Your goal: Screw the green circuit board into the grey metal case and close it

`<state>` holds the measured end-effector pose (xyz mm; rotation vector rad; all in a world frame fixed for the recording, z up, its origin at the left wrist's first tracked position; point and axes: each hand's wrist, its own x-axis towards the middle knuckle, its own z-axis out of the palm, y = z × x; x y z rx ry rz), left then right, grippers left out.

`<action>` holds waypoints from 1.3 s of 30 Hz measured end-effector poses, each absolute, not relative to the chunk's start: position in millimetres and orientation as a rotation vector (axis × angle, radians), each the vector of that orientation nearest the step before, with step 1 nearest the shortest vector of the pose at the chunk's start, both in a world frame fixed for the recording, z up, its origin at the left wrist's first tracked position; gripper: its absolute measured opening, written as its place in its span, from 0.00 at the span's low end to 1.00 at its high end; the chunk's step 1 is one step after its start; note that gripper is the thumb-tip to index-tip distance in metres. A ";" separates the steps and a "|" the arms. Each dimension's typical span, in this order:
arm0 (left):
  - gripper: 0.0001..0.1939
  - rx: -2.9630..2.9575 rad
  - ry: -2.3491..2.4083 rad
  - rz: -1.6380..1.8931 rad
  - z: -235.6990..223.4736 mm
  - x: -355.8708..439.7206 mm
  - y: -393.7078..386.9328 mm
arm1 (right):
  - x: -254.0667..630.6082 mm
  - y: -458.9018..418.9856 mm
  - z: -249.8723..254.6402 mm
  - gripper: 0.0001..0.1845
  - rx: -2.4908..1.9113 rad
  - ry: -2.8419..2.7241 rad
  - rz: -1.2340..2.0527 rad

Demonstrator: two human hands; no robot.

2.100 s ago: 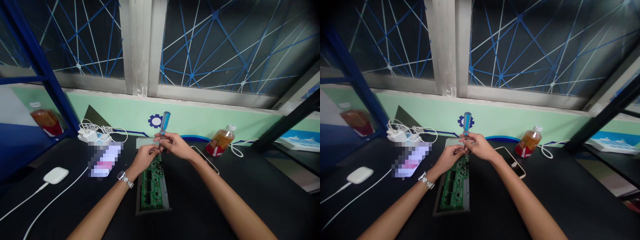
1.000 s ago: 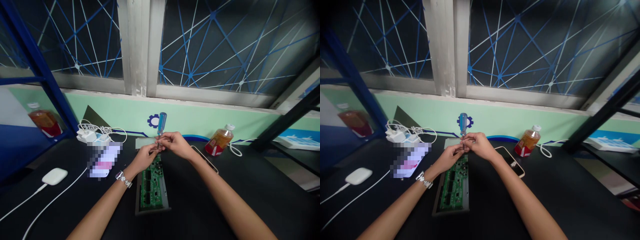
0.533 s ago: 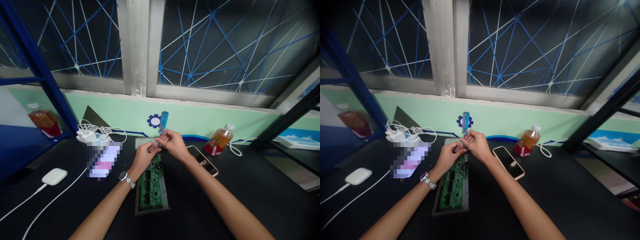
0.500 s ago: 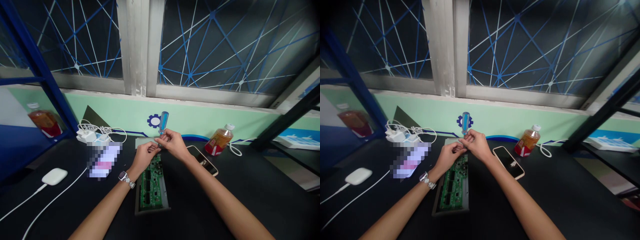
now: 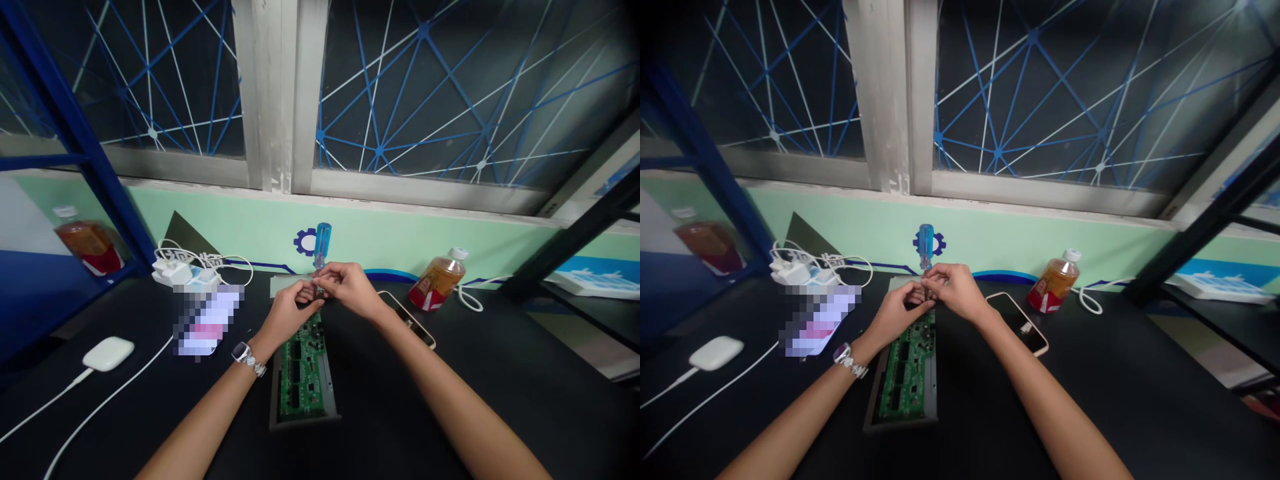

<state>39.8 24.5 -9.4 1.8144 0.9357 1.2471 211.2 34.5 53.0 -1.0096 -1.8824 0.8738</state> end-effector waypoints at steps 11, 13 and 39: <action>0.08 1.746 1.025 1.285 -20.0 42.7 28.3 | 200.4 35.0 45.4 0.16 -1.107 -1.730 0.658; 0.09 1.756 1.001 1.261 -18.7 41.1 27.3 | 203.9 35.5 48.7 0.14 -1.087 -1.829 0.659; 0.13 1.753 0.816 1.112 -19.6 41.4 27.5 | 217.7 48.1 60.7 0.17 -0.839 -1.684 1.000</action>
